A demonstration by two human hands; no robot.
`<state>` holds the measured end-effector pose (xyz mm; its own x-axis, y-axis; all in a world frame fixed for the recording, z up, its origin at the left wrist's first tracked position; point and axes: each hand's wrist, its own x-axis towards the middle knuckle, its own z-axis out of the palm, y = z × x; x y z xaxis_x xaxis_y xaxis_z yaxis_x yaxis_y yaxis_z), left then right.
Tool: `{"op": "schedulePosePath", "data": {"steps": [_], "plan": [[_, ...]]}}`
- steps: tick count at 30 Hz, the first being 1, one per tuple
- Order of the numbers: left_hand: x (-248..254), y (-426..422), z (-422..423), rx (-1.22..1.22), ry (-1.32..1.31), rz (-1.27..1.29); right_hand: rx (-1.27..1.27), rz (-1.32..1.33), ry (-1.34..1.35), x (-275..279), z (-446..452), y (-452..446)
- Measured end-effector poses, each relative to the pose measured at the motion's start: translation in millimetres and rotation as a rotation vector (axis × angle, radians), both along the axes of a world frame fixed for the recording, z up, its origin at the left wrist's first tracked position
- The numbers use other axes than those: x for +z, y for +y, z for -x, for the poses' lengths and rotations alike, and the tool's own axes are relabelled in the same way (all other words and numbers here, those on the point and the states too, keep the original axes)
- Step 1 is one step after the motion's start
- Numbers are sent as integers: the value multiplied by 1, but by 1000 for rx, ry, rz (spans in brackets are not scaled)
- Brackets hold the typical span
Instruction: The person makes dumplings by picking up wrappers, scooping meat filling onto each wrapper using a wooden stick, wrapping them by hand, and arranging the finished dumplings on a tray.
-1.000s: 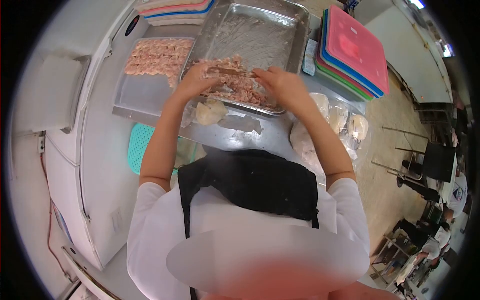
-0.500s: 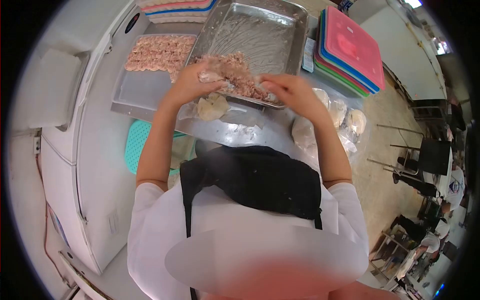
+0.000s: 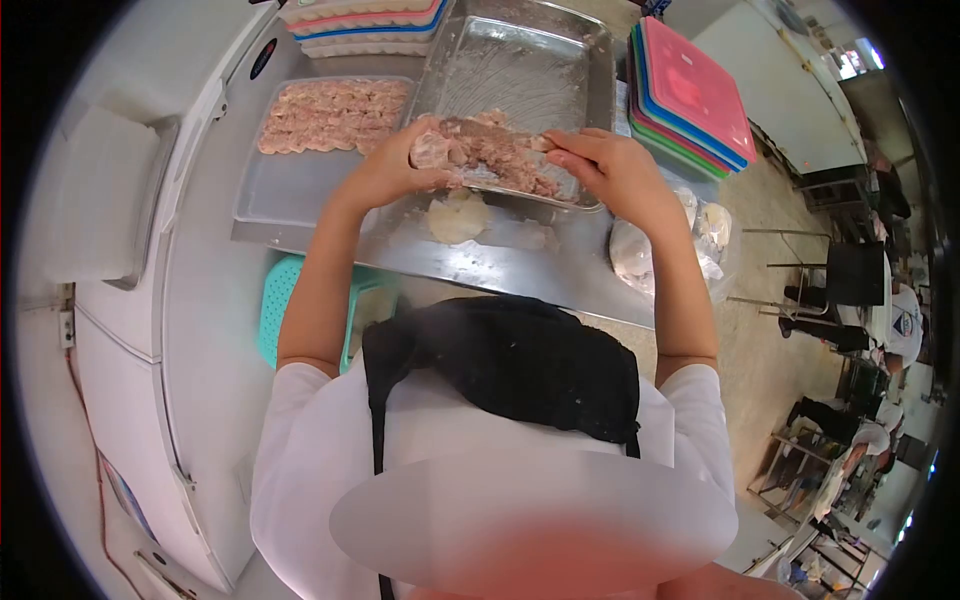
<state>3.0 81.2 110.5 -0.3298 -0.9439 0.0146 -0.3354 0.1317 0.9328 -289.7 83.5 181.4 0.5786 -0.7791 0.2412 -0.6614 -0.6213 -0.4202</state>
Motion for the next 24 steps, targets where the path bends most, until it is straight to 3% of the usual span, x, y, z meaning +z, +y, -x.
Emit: {"op": "schedulePosePath", "data": {"steps": [1,4,7,10,12,16,19,24], "plan": [[2,2,-9,0,2,-82,23,4,-14,1,-11,7],[2,1,-32,-131,105,177,63,-50,-37,-4,-54,21],[5,0,-70,-153,-113,70,26,-180,-28,-22,-90,22],[-18,2,-104,-11,-28,202,-30,-209,-96,-25,-103,24],[-23,0,-130,13,-132,82,-62,-213,-250,-40,-106,29],[-73,-20,-182,-28,-264,23,-329,-399,-508,-85,-97,53],[-98,-25,-186,15,-480,183,-524,-551,-661,-96,-96,79],[-120,-33,-165,57,-419,188,-731,-614,-775,-93,-95,108]]}}
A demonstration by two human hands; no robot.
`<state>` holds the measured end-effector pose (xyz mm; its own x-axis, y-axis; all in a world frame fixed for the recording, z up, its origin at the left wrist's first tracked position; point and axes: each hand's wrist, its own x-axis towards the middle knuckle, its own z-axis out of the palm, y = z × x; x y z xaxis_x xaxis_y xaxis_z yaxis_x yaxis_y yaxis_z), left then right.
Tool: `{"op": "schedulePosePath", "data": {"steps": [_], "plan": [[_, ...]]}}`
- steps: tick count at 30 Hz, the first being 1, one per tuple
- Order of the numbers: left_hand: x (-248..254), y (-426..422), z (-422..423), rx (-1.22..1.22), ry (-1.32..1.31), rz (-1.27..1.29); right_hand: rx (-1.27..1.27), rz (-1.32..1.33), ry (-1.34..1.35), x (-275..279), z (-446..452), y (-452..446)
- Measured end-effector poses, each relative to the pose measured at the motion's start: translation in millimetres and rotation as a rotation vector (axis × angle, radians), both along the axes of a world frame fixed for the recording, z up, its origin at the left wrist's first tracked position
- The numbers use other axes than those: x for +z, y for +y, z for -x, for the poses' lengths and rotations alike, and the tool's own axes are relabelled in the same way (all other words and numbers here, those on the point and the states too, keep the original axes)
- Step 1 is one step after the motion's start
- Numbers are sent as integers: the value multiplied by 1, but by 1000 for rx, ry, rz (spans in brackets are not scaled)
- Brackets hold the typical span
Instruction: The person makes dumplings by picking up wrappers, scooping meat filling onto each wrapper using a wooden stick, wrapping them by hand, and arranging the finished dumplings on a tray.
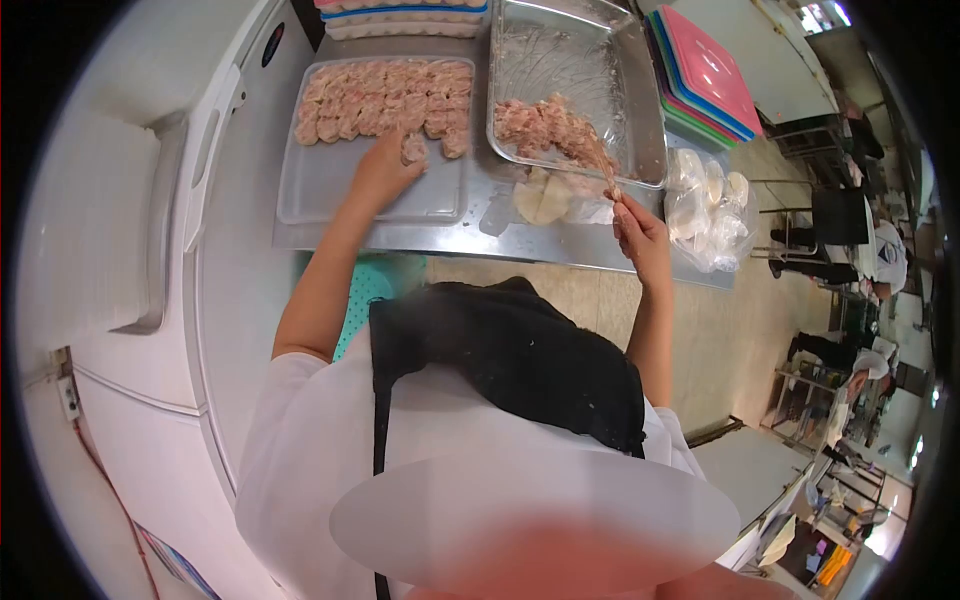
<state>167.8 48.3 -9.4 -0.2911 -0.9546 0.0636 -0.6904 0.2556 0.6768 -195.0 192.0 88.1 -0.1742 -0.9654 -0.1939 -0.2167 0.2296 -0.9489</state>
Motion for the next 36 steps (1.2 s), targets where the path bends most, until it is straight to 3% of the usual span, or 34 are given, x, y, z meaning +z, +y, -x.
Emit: {"op": "schedulePosePath", "data": {"steps": [6,9,12,15,18,19,21,23,25,28,32,36], "plan": [[-13,-10,29,-8,31,152,25,26,-5,12,-1,6],[-27,-17,37,-10,-32,217,82,-19,141,8,4,-4],[-37,-17,32,-35,-75,213,195,78,549,12,15,-21],[-10,3,36,-24,-132,210,387,22,1299,30,62,-57],[23,30,56,-2,-174,272,472,-94,1459,63,92,-87],[32,38,66,4,-185,302,513,4,1443,60,97,-92],[52,58,100,-100,46,99,596,205,1402,45,93,-104],[53,66,135,-187,176,-40,672,517,1470,-6,87,-115],[23,69,166,-259,209,-113,687,477,1421,-8,65,-112],[-7,77,196,-274,22,166,760,444,1398,2,74,-112],[-14,80,201,-164,-9,139,860,518,1456,58,97,-126],[-9,83,201,-28,86,125,799,613,1321,9,97,-134]]}}
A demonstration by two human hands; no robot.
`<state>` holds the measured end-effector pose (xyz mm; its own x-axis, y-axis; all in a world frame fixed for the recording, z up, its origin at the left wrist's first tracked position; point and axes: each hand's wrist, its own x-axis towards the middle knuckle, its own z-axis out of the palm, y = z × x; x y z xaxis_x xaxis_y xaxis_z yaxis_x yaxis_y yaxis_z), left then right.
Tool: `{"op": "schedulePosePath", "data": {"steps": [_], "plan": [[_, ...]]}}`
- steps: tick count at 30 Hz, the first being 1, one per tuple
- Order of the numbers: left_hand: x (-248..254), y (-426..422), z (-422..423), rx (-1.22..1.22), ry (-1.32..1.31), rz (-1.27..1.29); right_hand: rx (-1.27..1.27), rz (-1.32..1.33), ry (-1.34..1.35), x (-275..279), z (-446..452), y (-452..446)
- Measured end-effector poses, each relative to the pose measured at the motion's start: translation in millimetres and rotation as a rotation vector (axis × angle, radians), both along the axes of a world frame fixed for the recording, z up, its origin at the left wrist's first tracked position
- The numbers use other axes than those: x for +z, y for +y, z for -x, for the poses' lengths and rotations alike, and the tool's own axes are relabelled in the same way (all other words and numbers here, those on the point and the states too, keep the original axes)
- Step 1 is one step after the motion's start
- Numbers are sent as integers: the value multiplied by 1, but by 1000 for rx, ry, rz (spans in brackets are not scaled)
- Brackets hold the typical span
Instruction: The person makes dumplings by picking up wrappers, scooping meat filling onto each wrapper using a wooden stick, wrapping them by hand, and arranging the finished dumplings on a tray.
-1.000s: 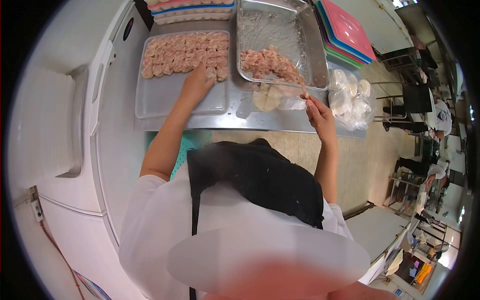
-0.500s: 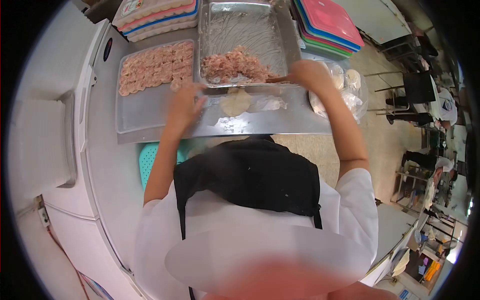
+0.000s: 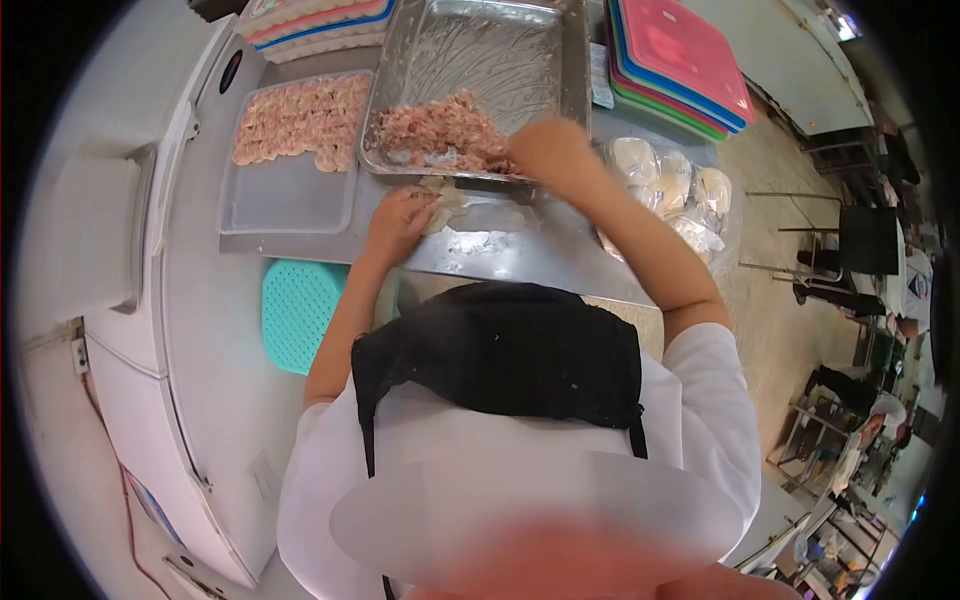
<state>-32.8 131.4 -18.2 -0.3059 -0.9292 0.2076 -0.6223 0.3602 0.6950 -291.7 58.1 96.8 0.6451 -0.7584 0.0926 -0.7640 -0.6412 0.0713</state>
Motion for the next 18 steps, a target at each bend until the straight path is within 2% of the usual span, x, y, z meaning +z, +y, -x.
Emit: {"op": "schedulePosePath", "data": {"steps": [2,5,7,10,11,13,14,16,18], "plan": [[1,2,-2,49,46,-7,33,-49,-125,-44,-9,7],[3,5,-2,114,158,-28,116,-33,-130,-30,-1,2],[10,2,-4,135,254,-46,93,-21,0,6,8,-7],[18,5,-4,326,364,-153,88,9,86,32,9,-10],[16,3,-8,368,547,-273,90,22,93,34,8,-10],[11,-4,-18,435,911,-512,141,-27,-78,-20,-8,-2],[14,-4,-17,441,1110,-553,159,-51,-164,-42,-13,2],[27,-12,-12,436,1522,-617,114,-69,-170,-46,-12,-5],[38,-13,-15,408,1357,-504,57,-134,-94,-37,-8,-5]]}}
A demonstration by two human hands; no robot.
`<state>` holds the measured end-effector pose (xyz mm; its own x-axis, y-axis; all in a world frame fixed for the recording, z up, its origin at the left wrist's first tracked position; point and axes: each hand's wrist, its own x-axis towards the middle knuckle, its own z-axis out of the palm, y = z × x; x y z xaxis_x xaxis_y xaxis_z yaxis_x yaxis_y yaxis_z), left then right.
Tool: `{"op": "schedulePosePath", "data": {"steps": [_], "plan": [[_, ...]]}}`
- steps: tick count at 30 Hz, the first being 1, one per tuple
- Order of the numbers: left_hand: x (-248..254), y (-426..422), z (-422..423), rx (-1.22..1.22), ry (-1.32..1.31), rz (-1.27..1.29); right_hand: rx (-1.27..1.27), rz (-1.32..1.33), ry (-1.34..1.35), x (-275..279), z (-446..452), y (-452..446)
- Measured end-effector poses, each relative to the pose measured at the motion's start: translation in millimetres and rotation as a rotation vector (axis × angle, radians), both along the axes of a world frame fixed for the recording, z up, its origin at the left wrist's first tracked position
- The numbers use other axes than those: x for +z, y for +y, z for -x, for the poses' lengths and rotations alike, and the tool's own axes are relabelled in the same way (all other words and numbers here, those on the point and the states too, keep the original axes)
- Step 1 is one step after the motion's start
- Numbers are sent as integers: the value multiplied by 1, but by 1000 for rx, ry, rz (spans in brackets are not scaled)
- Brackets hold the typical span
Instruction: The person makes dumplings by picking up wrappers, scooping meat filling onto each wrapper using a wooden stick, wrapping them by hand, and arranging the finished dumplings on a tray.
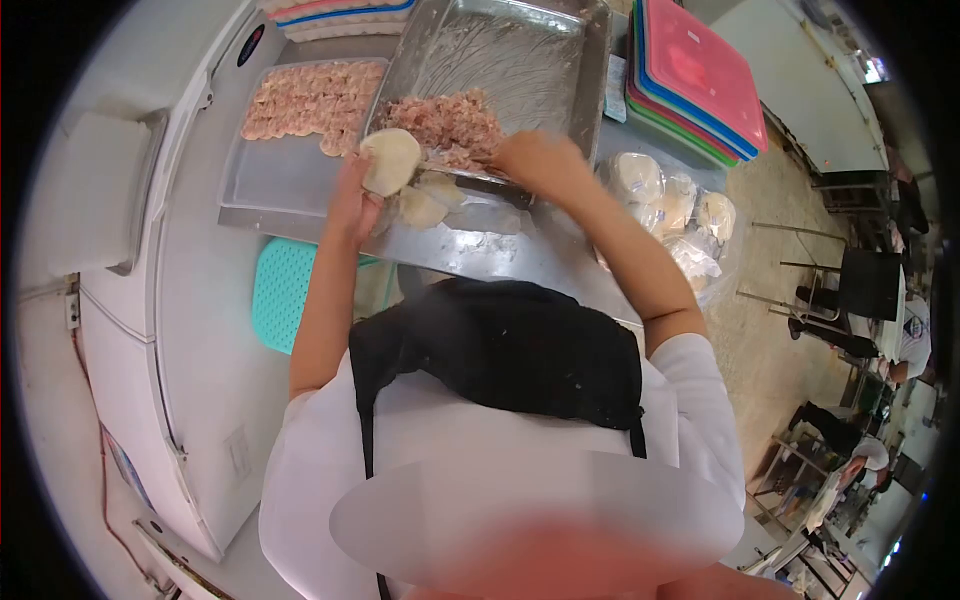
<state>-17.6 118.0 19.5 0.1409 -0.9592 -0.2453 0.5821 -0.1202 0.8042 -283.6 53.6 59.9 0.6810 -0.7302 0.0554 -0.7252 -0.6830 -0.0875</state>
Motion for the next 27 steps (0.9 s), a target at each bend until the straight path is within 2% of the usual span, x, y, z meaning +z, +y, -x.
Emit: {"op": "schedulePosePath", "data": {"steps": [2,5,8,11,14,17,20,24,27], "plan": [[19,-15,-7,45,-98,53,-60,-72,171,46,11,-11],[29,-44,-16,192,-103,80,-50,55,217,61,19,-6],[11,-80,-22,255,-128,130,-103,9,127,30,-10,20],[-24,-100,-20,422,-247,161,-128,35,42,1,-34,28],[-38,-105,-22,443,-149,147,-109,40,39,3,-63,24],[-33,-103,-22,363,-397,195,-122,-16,100,21,-102,20],[-45,-105,-28,309,-325,225,-158,-112,102,26,-118,17],[-26,-101,-27,266,91,137,-327,-344,27,3,-93,1],[-23,-107,-34,215,213,106,-260,-507,-329,3,-62,-3]]}}
